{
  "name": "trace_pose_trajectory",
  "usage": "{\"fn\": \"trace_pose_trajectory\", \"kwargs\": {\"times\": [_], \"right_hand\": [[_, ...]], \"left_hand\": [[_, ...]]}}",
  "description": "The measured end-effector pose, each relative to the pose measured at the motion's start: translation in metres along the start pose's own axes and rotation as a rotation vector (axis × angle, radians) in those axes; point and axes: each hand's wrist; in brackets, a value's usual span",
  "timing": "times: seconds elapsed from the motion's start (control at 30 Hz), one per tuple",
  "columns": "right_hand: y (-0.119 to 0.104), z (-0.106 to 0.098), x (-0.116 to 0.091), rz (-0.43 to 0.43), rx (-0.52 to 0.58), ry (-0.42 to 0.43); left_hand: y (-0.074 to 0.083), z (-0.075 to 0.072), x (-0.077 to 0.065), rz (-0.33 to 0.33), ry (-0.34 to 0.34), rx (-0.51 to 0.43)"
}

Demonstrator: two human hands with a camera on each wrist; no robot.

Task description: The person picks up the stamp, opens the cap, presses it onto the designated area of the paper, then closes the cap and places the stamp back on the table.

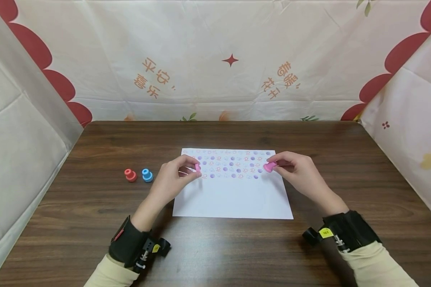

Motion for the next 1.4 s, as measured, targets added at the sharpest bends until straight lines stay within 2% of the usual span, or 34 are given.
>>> {"fn": "trace_pose_trajectory", "kwargs": {"times": [0.37, 0.6, 1.23, 1.4], "right_hand": [[0.001, 0.006, 0.004, -0.067, -0.120, -0.102], [0.004, 0.010, 0.004, -0.051, -0.174, -0.156], [0.008, 0.017, 0.005, -0.092, -0.167, -0.183], [0.006, 0.015, 0.005, -0.051, -0.167, -0.188]], "left_hand": [[0.000, 0.000, 0.000, -0.001, -0.001, 0.005], [0.001, 0.001, 0.000, 0.000, -0.005, 0.004], [-0.001, 0.003, 0.000, -0.003, -0.004, -0.008], [-0.001, 0.003, 0.001, 0.001, -0.001, -0.005]]}}
Point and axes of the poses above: each hand's wrist, its own x-axis towards the middle knuckle, its own z-axis out of the palm, y = z × x, and after that the axes turned 5 degrees about -y, right-handed
